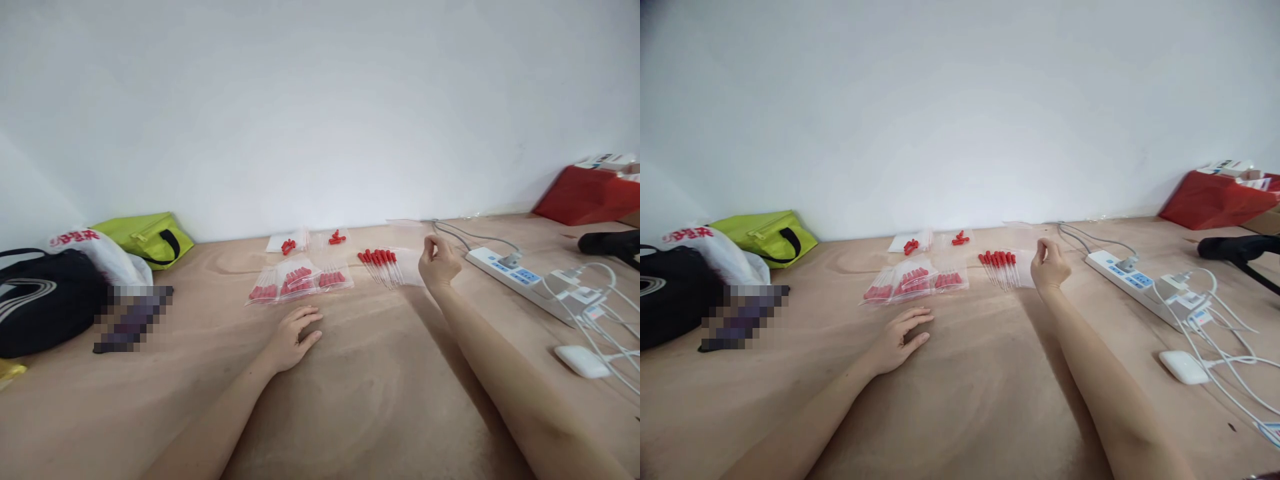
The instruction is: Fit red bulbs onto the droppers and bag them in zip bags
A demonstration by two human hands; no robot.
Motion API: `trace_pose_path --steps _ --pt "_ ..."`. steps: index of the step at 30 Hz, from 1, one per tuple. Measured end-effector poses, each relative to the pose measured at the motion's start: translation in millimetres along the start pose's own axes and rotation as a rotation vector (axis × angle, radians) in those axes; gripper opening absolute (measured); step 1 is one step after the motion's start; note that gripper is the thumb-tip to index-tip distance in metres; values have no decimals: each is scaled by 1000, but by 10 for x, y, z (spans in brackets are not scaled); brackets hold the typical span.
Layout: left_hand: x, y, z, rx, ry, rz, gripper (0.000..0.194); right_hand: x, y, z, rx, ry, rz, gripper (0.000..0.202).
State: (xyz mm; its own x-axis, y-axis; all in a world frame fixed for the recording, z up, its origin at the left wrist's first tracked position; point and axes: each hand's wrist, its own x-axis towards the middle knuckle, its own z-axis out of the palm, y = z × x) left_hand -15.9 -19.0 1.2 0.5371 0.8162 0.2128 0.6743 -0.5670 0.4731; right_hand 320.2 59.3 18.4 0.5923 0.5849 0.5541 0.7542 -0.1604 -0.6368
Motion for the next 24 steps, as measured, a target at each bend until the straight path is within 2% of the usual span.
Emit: trace_pose_path --steps 1,3,7,10,12,13,15,17,19,21,24 --pt "-3 0 2 -5 -2 -8 32 -71 -74 -27 71 -25 -72 29" --pt "-12 -4 13 -24 15 -32 46 -274 -205 -73 243 -152 -276 24" --pt "-31 -21 48 -57 165 -72 75 -746 -366 -136 590 -616 -690 19" --pt "-44 -9 42 -8 310 -34 82 -929 -392 -147 715 -934 -829 18" --pt "-47 15 18 44 311 53 77 -942 -368 -122 740 -1046 -860 19" --pt "-45 26 4 69 260 112 70 -927 -346 -98 732 -1061 -878 20" --pt "-36 43 -16 108 77 227 50 -876 -288 -29 666 -993 -907 22" --pt "-28 53 -20 125 -105 295 38 -805 -223 56 548 -828 -864 26" --pt "-30 70 -8 126 -198 304 39 -713 -165 143 398 -649 -722 27" --pt "-47 114 12 141 -193 273 41 -600 -127 219 245 -531 -539 23" --pt "-86 233 43 216 -86 210 35 -432 -119 311 60 -489 -308 20"
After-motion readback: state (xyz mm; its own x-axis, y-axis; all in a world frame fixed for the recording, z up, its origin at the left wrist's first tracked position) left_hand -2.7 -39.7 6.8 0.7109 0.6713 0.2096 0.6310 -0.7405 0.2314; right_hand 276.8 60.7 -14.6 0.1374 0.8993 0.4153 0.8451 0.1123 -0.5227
